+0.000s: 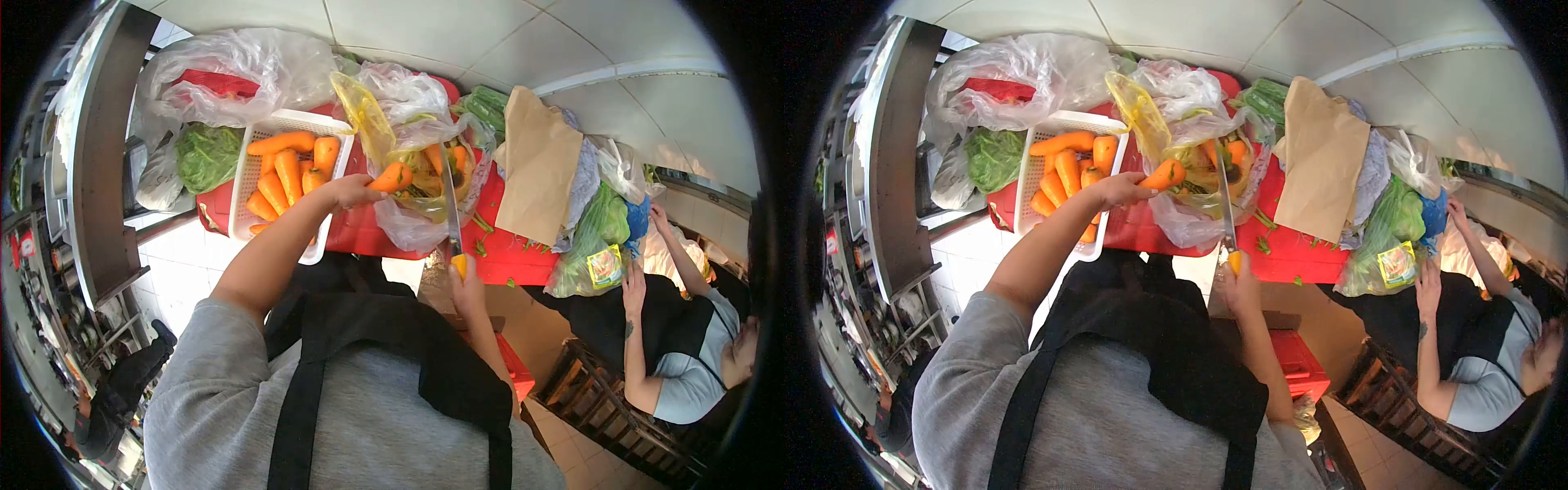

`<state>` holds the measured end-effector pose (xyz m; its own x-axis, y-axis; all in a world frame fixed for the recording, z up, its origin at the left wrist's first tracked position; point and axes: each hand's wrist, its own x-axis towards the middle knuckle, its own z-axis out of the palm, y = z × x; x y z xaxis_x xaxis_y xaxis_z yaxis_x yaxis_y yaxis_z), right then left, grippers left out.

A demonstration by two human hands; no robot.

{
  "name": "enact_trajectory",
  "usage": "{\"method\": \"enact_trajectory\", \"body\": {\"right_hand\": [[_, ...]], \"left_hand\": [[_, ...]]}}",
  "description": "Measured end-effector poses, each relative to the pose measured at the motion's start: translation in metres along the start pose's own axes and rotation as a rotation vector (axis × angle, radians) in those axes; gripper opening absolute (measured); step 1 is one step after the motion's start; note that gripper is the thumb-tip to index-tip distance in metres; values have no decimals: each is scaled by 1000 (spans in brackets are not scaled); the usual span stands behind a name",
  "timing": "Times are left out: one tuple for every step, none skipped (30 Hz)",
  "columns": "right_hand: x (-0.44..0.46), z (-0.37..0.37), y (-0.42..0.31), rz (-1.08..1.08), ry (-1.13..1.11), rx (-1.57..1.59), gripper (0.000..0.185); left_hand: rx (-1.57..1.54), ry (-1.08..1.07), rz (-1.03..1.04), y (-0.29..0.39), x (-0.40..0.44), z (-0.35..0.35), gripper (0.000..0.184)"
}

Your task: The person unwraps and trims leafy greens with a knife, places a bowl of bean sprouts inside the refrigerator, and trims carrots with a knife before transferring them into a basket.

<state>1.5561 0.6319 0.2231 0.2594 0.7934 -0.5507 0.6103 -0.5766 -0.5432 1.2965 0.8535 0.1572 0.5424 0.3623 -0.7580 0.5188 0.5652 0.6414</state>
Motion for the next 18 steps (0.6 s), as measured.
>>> {"method": "enact_trajectory", "body": {"right_hand": [[0, 0, 3, 41, 23, -19, 44], [-1, 0, 2, 8, 21, -62, 43], [-2, 1, 0, -9, -33, -26, 44], [-5, 1, -7, -23, -86, 10, 45], [-7, 2, -11, -37, -138, 46, 46], [-6, 5, -11, -70, -150, 15, 45], [-4, 10, -10, -104, -163, -15, 45], [-2, 13, -9, -137, -176, -43, 45], [4, 13, -7, -84, -206, 1, 45], [11, 9, -3, -30, -237, 46, 44], [15, 5, 1, 25, -268, 91, 44], [16, 1, 6, 21, -193, 128, 41], [19, 0, 20, 2, -149, 130, 40], [24, 2, 41, -16, -105, 131, 40], [26, 4, 52, -36, -59, 131, 39], [22, 1, 49, -54, -57, 104, 38], [17, -3, 39, -42, -104, 106, 40], [11, -6, 28, -29, -150, 108, 42]], "left_hand": [[70, -3, -27, 0, 6, -4, 34], [141, -7, -54, 4, 13, -7, 34], [212, -13, -80, 8, 20, -10, 34], [259, 18, -116, 12, 25, -12, 38], [355, 60, -53, 14, 27, -10, 40], [451, 101, 10, 15, 28, -10, 42], [546, 143, 72, 15, 29, -10, 45], [583, 160, 95, 13, 31, -10, 46], [622, 177, 118, 10, 33, -11, 47], [660, 193, 141, 4, 38, -13, 49], [705, 204, 142, -2, 42, -16, 49], [749, 216, 145, -7, 48, -20, 49], [792, 229, 147, -10, 51, -22, 50], [677, 238, 84, -6, 51, -20, 49], [561, 246, 22, 3, 52, -15, 48], [443, 254, -38, 10, 51, -11, 47], [356, 242, 8, 15, 47, -8, 46], [268, 228, 53, 19, 42, -5, 45]]}}
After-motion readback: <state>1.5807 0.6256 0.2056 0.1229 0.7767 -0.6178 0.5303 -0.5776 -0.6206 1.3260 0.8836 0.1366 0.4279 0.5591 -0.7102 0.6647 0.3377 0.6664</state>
